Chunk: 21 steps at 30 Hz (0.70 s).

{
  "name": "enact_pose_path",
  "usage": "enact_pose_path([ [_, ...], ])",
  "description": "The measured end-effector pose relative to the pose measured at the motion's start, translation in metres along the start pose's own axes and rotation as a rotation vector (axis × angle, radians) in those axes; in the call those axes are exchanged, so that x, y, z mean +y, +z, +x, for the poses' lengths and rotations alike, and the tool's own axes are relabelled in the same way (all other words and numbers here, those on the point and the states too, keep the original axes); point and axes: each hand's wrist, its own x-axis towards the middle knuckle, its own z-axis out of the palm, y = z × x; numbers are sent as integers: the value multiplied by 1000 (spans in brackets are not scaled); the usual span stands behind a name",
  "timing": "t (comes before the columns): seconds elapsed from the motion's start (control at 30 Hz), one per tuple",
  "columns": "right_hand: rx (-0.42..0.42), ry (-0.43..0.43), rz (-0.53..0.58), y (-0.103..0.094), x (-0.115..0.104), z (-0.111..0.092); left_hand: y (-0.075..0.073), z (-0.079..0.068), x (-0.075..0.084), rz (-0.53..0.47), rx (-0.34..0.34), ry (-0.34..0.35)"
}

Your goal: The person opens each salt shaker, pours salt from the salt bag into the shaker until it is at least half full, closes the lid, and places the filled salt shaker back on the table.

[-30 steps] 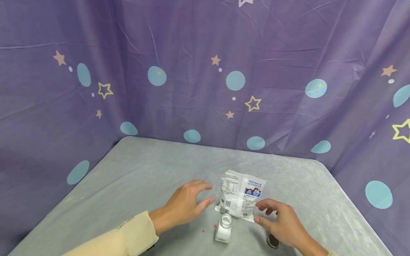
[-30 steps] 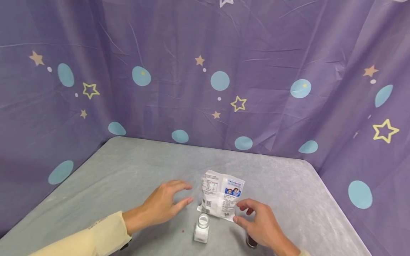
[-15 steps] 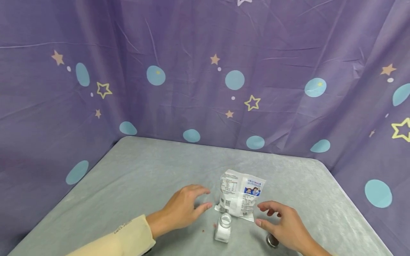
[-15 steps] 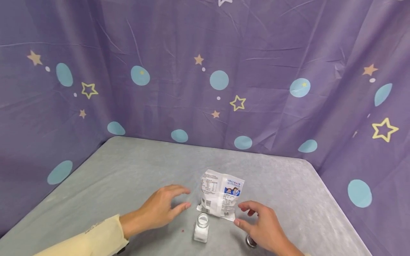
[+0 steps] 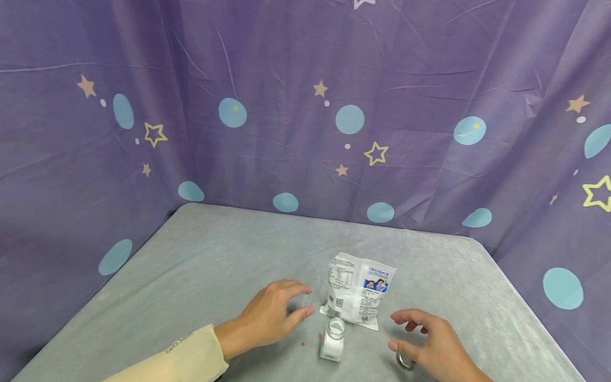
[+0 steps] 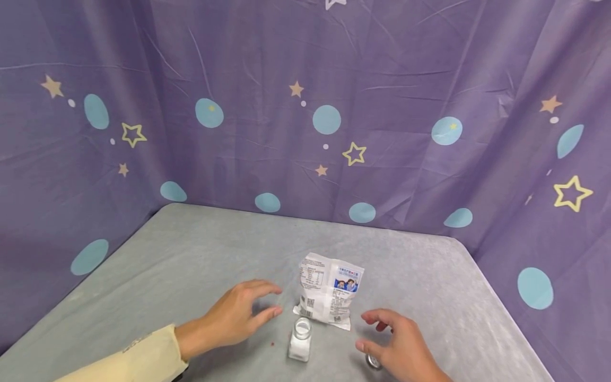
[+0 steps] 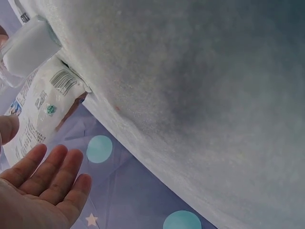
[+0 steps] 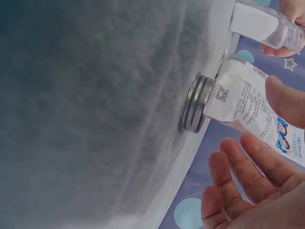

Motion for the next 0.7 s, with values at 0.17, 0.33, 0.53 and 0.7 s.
enact_pose_path([
  [0.17, -50, 22, -15, -1, 4, -3, 1, -1, 0, 4, 5, 13],
  [0.33, -79, 12, -12, -3, 8, -7, 2, -2, -1, -2, 8, 17],
  [0.53, -107, 67, 4, -5, 10, -10, 3, -2, -2, 2, 13, 17],
  [0.7, -142, 109, 5, -7, 12, -11, 3, -4, -3, 2, 3, 13],
])
